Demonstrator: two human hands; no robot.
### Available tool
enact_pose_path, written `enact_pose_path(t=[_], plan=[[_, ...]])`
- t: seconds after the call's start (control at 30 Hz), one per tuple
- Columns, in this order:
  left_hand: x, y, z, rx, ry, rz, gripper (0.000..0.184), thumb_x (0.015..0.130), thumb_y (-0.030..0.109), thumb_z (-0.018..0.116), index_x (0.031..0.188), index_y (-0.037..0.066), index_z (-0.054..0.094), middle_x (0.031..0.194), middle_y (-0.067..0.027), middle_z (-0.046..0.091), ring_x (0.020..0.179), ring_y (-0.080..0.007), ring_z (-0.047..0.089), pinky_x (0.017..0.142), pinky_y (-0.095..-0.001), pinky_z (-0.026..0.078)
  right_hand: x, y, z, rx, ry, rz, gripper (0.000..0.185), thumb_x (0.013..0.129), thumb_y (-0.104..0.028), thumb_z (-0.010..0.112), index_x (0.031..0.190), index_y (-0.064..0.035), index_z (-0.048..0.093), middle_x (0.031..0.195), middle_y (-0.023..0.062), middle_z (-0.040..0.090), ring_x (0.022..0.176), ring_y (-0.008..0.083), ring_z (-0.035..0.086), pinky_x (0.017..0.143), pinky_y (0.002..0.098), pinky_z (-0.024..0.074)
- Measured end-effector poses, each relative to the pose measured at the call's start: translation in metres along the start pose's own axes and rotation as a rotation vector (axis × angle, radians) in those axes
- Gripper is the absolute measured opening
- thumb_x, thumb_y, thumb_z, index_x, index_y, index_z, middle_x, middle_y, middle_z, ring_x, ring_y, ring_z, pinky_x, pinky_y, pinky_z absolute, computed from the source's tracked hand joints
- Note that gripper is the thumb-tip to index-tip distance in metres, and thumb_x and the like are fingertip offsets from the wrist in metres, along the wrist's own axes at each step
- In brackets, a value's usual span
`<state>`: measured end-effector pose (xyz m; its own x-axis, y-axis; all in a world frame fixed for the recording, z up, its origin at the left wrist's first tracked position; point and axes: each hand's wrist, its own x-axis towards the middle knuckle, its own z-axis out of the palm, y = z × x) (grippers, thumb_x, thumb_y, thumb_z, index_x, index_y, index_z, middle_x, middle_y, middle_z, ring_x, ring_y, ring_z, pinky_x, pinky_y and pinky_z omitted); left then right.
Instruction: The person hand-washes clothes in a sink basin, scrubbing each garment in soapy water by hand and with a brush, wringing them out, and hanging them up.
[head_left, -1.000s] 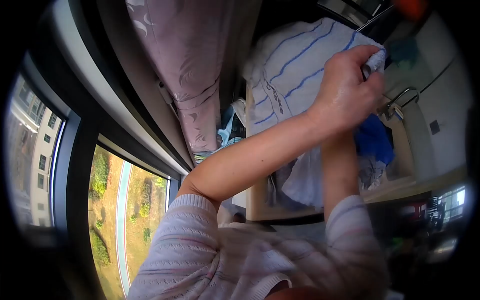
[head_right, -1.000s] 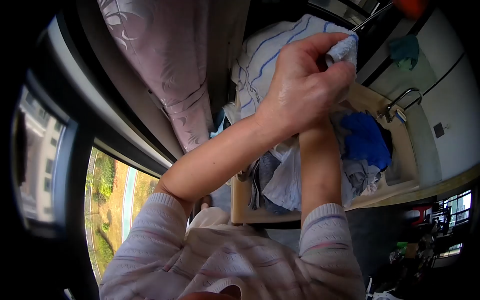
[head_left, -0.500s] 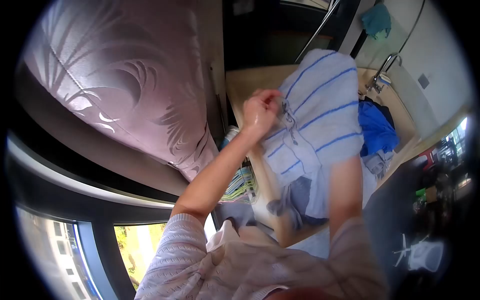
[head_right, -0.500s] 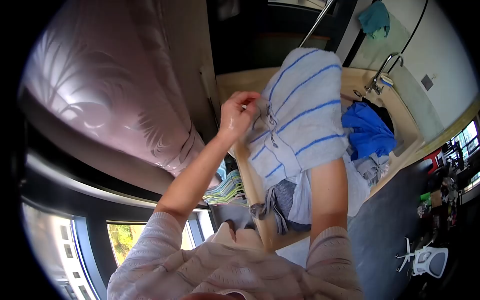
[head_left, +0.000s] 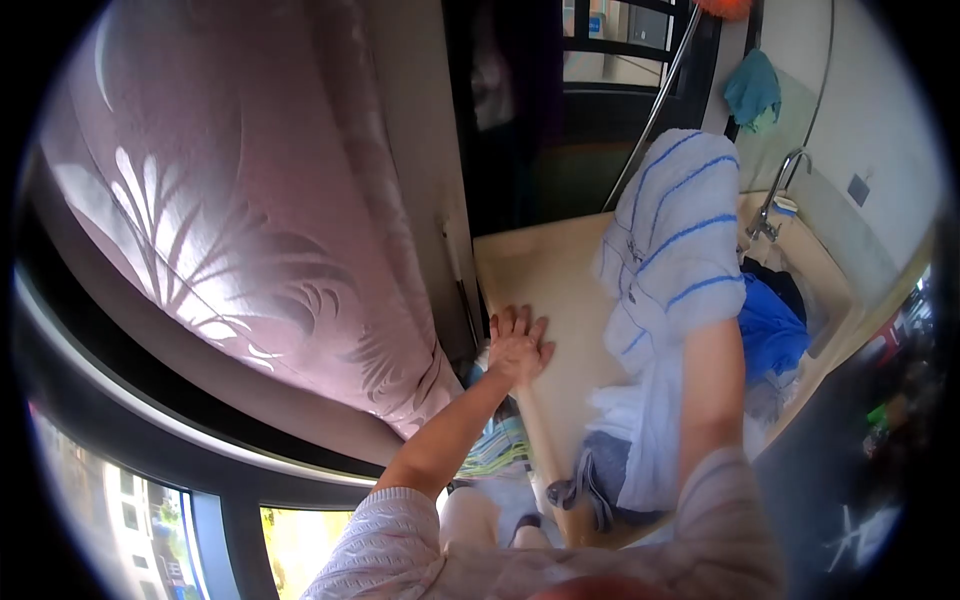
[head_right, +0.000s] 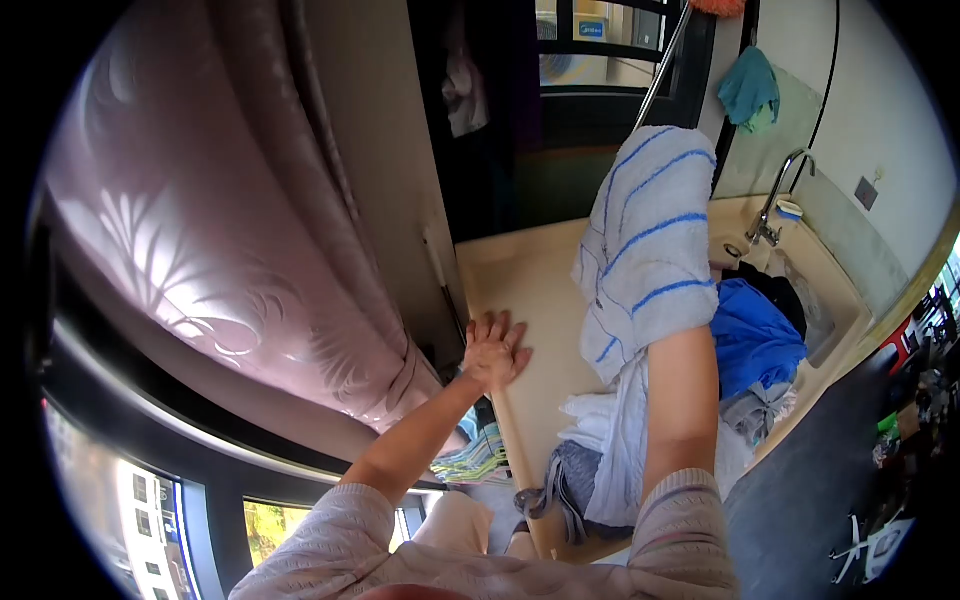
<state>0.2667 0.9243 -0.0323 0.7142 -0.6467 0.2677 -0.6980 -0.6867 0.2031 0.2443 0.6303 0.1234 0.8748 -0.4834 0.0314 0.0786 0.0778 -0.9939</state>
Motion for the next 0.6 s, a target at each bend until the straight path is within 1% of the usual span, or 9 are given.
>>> enact_pose_path(t=[0.17, 0.33, 0.43, 0.53, 0.6], plan=[[0.0, -0.001, 0.003, 0.03, -0.01, 0.007, 0.051, 0.081, 0.042, 0.044, 0.124, 0.014, 0.042, 0.134, -0.0138, 0.028, 0.126, -0.0361, 0.017, 0.101, -0.0542, 0.014, 0.019, -0.033, -0.002, -0.025, 0.02, -0.028, 0.04, 0.08, -0.043, 0.048, 0.095, -0.0084, 0.061, 0.088, 0.015, 0.062, 0.081, 0.0227, 0.061, 0.068, 0.0328, 0.047], [0.002, -0.001, -0.002, -0.009, -0.04, 0.002, 0.052, 0.081, 0.043, 0.044, 0.125, 0.015, 0.042, 0.136, -0.0139, 0.026, 0.127, -0.0365, 0.015, 0.101, -0.0549, 0.012, 0.031, -0.096, -0.003, -0.117, 0.085, -0.114, 0.04, 0.08, -0.044, 0.049, 0.094, -0.0081, 0.062, 0.088, 0.0157, 0.062, 0.082, 0.0234, 0.061, 0.069, 0.0332, 0.0468], [0.003, -0.003, 0.002, 0.023, -0.027, -0.004, 0.053, 0.081, 0.044, 0.044, 0.126, 0.016, 0.041, 0.137, -0.0135, 0.025, 0.128, -0.0365, 0.013, 0.102, -0.055, 0.01, 0.038, -0.141, -0.002, -0.195, 0.114, -0.209, 0.04, 0.08, -0.044, 0.049, 0.093, -0.0079, 0.062, 0.087, 0.0161, 0.062, 0.082, 0.0238, 0.061, 0.069, 0.0334, 0.0467], [0.006, -0.005, -0.004, -0.012, -0.103, -0.021, 0.054, 0.081, 0.044, 0.044, 0.127, 0.016, 0.04, 0.137, -0.013, 0.024, 0.128, -0.0365, 0.013, 0.102, -0.055, 0.008, 0.048, -0.191, 0.012, -0.304, 0.144, -0.323, 0.04, 0.079, -0.044, 0.049, 0.092, -0.0078, 0.062, 0.087, 0.0165, 0.062, 0.082, 0.0242, 0.061, 0.07, 0.0337, 0.0466], [0.008, -0.008, -0.004, -0.059, -0.113, -0.014, 0.053, 0.081, 0.045, 0.044, 0.126, 0.016, 0.041, 0.138, -0.0129, 0.024, 0.128, -0.0362, 0.014, 0.102, -0.055, 0.008, 0.058, -0.229, 0.023, -0.384, 0.16, -0.423, 0.04, 0.079, -0.044, 0.049, 0.091, -0.0077, 0.063, 0.087, 0.0168, 0.062, 0.082, 0.0245, 0.061, 0.07, 0.0338, 0.0465]])
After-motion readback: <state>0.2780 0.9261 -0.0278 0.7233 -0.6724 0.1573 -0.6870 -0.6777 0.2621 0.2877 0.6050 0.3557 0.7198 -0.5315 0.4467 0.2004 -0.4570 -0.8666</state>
